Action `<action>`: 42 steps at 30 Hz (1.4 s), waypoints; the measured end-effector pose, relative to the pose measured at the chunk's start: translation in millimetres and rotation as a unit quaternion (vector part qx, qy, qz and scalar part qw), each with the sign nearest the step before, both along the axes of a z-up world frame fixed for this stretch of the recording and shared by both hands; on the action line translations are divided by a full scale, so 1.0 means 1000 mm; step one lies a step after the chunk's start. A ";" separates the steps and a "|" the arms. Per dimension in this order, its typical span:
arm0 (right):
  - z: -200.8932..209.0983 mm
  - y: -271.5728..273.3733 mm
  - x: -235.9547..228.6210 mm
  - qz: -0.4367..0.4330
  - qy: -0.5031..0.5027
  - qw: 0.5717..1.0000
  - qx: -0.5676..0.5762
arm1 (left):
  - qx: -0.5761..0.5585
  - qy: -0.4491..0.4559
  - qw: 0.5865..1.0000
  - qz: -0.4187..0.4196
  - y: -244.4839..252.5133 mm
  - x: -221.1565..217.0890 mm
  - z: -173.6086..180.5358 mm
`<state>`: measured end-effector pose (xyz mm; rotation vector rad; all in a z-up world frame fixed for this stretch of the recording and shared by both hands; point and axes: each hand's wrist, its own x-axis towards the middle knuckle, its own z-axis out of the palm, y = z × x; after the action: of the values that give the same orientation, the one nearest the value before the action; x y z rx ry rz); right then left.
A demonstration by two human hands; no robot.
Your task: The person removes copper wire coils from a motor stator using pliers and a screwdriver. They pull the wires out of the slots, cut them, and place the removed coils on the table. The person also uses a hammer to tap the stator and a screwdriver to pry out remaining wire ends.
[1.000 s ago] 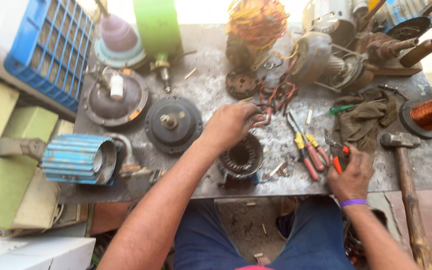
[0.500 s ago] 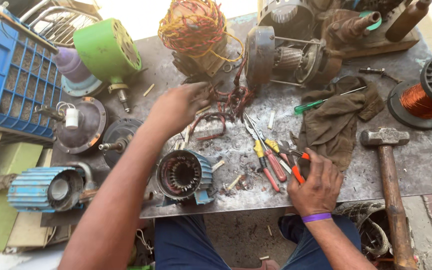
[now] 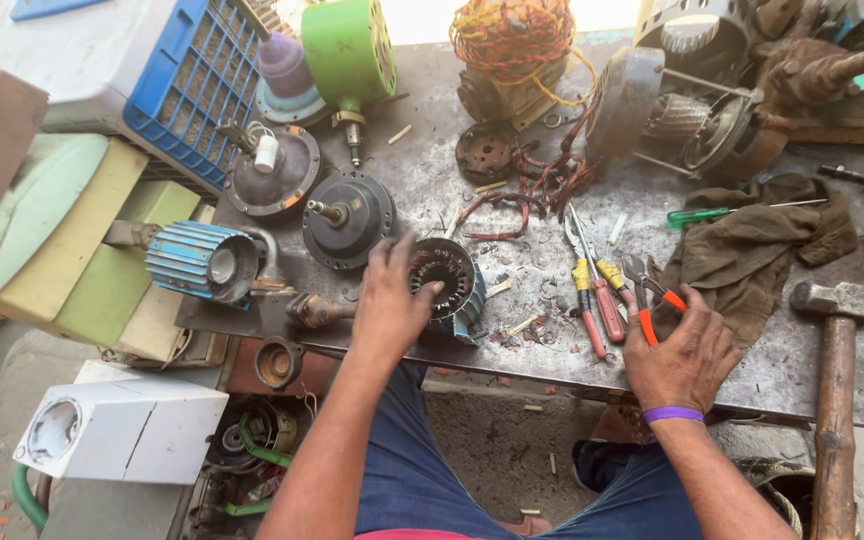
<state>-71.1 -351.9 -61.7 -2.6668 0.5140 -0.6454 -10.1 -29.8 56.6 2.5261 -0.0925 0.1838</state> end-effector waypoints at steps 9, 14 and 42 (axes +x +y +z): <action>0.003 0.005 -0.001 -0.021 -0.027 0.999 -0.015 | 0.214 -0.047 0.914 -0.341 0.018 0.058 0.024; 0.003 0.010 -0.001 -0.026 -0.046 0.998 -0.017 | 0.194 -0.147 0.862 -0.445 0.032 0.072 0.006; -0.001 0.015 0.000 -0.047 -0.025 0.997 -0.056 | 0.133 -0.071 0.927 -0.343 0.020 0.061 0.003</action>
<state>-71.1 -337.1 -62.4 -2.7350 0.6090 -0.7887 50.7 -9.5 59.3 2.5677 -1.1049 0.0690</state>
